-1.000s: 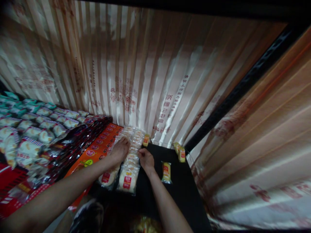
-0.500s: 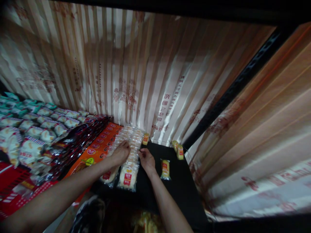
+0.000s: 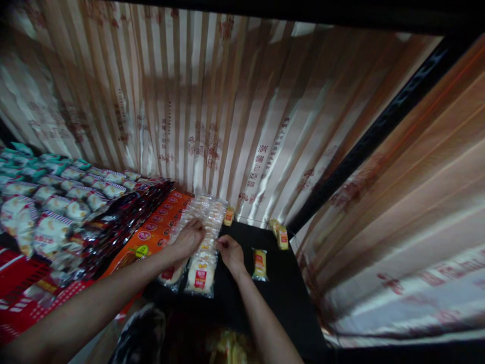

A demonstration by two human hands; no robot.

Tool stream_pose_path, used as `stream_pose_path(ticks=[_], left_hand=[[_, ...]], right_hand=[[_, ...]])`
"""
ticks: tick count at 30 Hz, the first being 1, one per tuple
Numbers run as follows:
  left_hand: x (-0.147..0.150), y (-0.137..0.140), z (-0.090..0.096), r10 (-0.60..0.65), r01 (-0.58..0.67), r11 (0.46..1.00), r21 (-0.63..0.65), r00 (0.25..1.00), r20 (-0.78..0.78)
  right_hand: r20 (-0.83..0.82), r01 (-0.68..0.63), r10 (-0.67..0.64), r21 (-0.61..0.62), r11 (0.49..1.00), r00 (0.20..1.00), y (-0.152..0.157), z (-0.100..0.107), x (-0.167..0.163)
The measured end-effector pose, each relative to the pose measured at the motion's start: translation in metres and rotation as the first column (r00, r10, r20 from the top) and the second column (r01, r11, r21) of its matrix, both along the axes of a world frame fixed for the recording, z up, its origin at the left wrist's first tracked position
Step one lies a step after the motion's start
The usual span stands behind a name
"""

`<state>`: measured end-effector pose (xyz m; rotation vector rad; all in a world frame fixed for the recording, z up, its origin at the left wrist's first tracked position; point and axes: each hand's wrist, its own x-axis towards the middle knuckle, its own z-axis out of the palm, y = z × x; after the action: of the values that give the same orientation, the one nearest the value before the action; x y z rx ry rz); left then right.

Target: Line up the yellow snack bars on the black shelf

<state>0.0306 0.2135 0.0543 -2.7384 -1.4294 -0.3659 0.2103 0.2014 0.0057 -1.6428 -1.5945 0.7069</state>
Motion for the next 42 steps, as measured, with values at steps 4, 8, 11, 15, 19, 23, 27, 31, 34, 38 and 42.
stream_pose_path(ticks=[4,8,11,15,19,23,27,31,34,38,42], left_hand=[[0.000,-0.004,0.001,-0.009,0.008,0.999,0.052,1.000,0.014],[-0.001,-0.009,0.002,0.001,-0.001,0.997,0.081,1.000,0.010],[-0.004,-0.016,0.002,-0.023,0.022,0.993,0.120,1.000,0.004],[-0.008,-0.024,-0.002,-0.083,0.083,0.983,0.164,0.997,-0.009],[-0.009,-0.026,-0.010,-0.098,0.099,0.983,0.154,0.995,-0.010],[-0.007,-0.026,-0.012,-0.101,0.105,0.983,0.152,0.994,-0.035],[-0.004,-0.028,-0.011,-0.083,0.091,0.984,0.156,0.995,-0.056],[-0.002,-0.029,-0.012,-0.065,0.070,0.986,0.153,0.997,-0.039],[-0.002,-0.028,-0.012,-0.066,0.071,0.987,0.146,0.997,-0.037],[-0.003,-0.026,-0.010,-0.055,0.060,0.988,0.141,0.998,-0.039],[-0.005,-0.028,-0.004,-0.041,0.047,0.984,0.174,0.999,-0.033]], right_hand=[[0.066,0.068,-0.069,0.014,0.998,0.995,-0.002,0.004,-0.004],[0.130,0.099,-0.099,0.011,0.995,0.986,-0.006,0.009,-0.007],[0.135,0.112,-0.113,0.011,0.994,0.984,-0.008,0.011,-0.008],[0.138,0.132,-0.132,0.008,0.991,0.982,-0.009,0.012,-0.010],[0.098,0.123,-0.122,-0.006,0.992,0.988,-0.011,0.012,-0.012],[0.098,0.126,-0.123,-0.028,0.992,0.988,-0.015,0.017,-0.010],[0.174,0.145,-0.129,-0.086,0.986,0.976,-0.020,0.020,-0.006],[0.045,-0.029,0.033,-0.086,0.996,0.998,-0.023,0.014,-0.003],[-0.021,-0.039,0.038,-0.077,0.996,0.999,-0.023,0.011,-0.004],[-0.021,-0.022,0.020,-0.064,0.998,1.000,-0.022,0.014,-0.010],[0.067,0.039,-0.037,-0.025,0.999,0.997,-0.024,0.021,-0.016]])
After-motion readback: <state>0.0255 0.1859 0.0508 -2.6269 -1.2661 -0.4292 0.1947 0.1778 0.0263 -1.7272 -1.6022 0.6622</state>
